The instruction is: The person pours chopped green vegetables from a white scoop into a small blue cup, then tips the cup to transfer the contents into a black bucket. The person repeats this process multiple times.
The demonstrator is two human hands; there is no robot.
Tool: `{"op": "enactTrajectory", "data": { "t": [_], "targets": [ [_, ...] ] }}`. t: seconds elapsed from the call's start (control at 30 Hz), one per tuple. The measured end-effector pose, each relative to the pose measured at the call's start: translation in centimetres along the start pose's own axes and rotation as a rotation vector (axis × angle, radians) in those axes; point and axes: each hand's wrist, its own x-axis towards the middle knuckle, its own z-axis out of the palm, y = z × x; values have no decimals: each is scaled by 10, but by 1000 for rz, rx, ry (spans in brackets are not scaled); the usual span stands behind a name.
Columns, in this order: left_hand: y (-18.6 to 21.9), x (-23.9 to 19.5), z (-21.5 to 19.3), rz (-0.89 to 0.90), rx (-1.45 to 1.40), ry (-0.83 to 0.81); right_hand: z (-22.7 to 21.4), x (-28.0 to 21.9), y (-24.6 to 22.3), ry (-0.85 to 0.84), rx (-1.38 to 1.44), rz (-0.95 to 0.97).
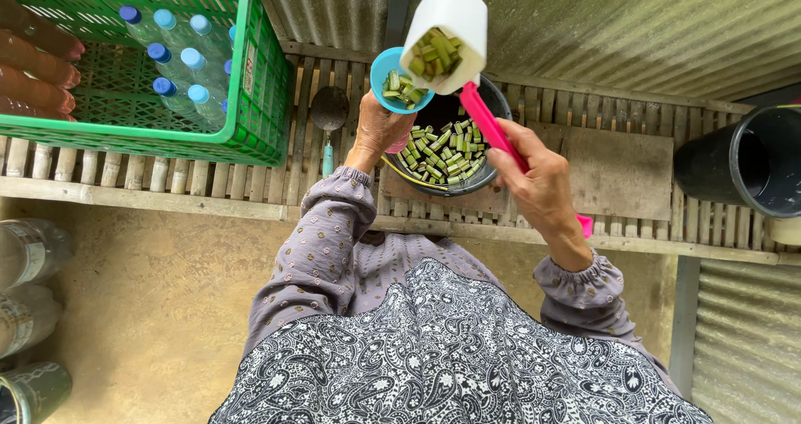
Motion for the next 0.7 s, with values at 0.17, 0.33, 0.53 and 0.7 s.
{"op": "enactTrajectory", "data": {
  "t": [0.17, 0.33, 0.53, 0.7],
  "targets": [
    [-4, -6, -5, 31, -44, -28, 1, -17, 48, 96, 369, 225],
    [-10, -7, -8, 62, -1, -59, 55, -4, 131, 28, 29, 378],
    [-14, -8, -12, 55, 12, -86, 135, 10, 229, 69, -491, 144],
    [-19, -13, -17, -102, -255, -44, 149, 13, 244, 24, -609, 125]
  ]
}}
